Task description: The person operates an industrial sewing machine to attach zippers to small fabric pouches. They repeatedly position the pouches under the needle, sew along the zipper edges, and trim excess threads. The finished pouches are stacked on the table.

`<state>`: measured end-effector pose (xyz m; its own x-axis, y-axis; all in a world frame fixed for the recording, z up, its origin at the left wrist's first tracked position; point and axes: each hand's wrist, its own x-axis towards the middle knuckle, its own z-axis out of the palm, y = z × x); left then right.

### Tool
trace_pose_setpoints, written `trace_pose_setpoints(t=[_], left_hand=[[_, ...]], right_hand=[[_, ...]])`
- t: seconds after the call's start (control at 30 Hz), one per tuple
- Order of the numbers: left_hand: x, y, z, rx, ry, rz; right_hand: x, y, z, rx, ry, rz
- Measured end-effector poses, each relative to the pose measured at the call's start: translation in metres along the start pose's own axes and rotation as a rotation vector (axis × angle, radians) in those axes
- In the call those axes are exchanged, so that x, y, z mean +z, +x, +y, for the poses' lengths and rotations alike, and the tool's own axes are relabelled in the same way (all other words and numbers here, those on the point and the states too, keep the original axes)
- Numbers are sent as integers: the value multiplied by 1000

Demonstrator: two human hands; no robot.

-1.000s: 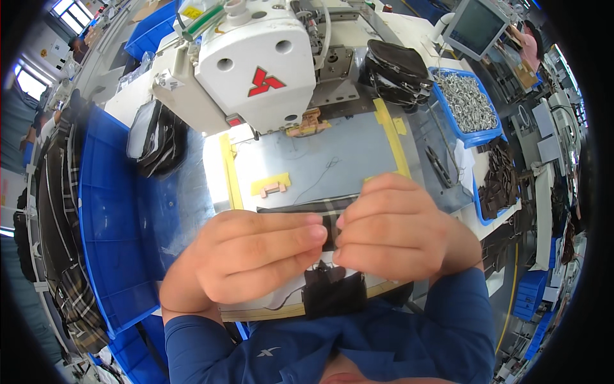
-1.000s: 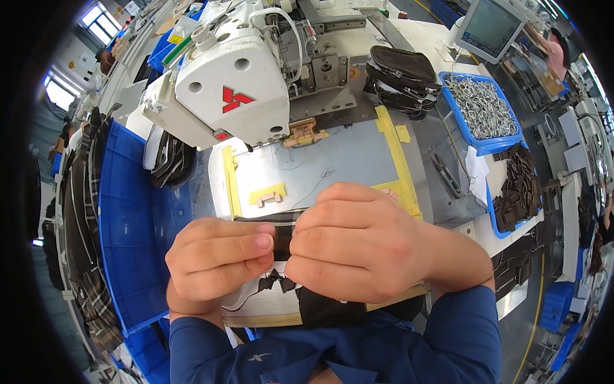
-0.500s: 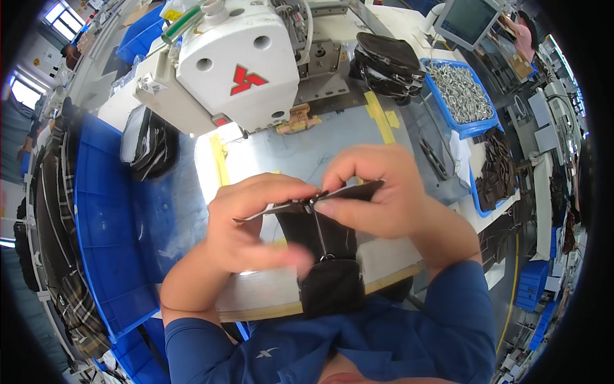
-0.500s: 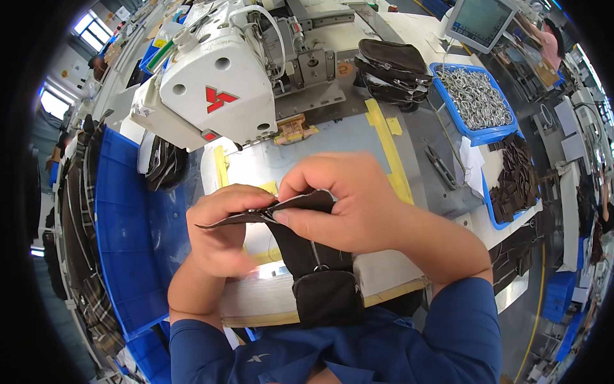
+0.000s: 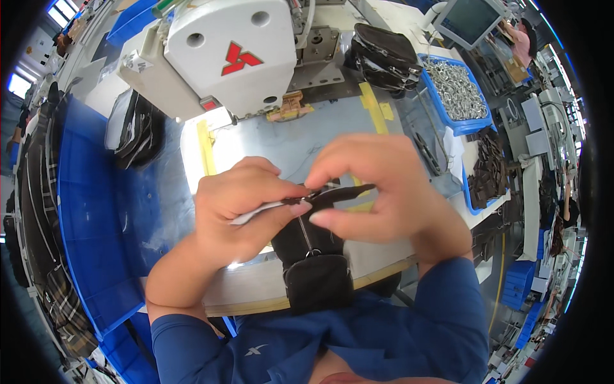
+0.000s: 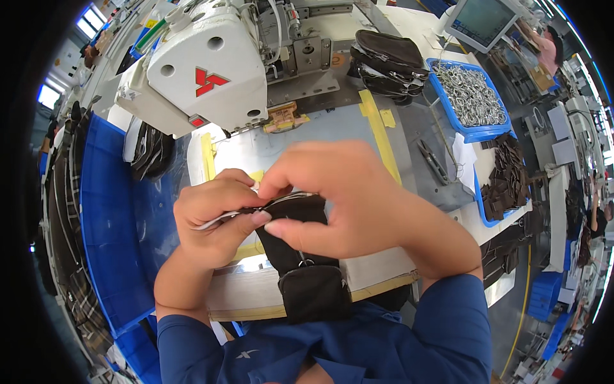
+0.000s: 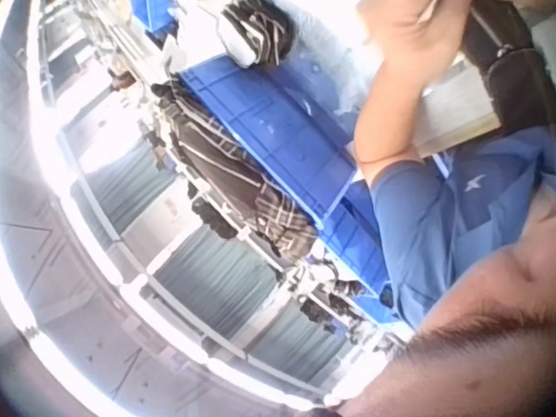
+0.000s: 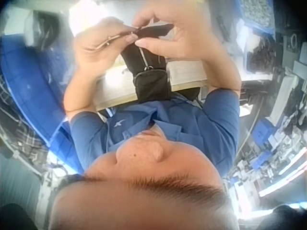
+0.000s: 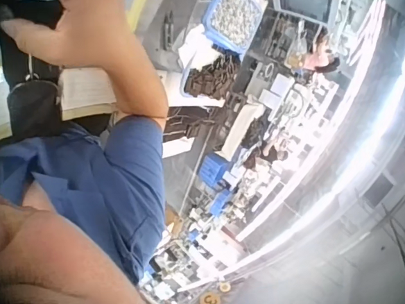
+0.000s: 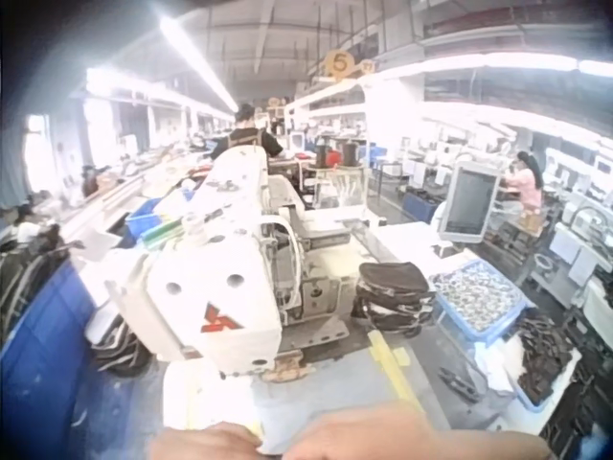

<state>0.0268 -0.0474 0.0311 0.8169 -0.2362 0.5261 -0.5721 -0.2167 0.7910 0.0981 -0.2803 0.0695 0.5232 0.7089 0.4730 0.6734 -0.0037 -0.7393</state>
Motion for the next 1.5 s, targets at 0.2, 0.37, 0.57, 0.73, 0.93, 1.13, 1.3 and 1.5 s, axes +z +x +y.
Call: trace_pose_setpoints(t=[0.2, 0.37, 0.57, 0.73, 0.93, 1.13, 1.3, 1.5], left_hand=[[10, -4, 4, 83, 222, 27], [13, -1, 10, 1, 345, 27], [18, 1, 2, -432, -33, 190], [14, 12, -37, -636, -485, 222], [29, 13, -76, -832, -705, 292], [30, 4, -79, -758, 126, 50], [31, -2, -46, -769, 508, -84], [20, -11, -62, -121, 950, -208]], right_hand=[[10, -5, 0, -239, -304, 20], [16, -8, 3, -242, -365, 113], [17, -2, 16, 194, 169, 172], [28, -5, 57, 562, 661, 156], [49, -14, 90, 723, 458, 262], [42, -5, 100, 787, -243, 68], [39, 0, 104, 696, -485, 22], [34, 18, 107, 745, -503, -68]])
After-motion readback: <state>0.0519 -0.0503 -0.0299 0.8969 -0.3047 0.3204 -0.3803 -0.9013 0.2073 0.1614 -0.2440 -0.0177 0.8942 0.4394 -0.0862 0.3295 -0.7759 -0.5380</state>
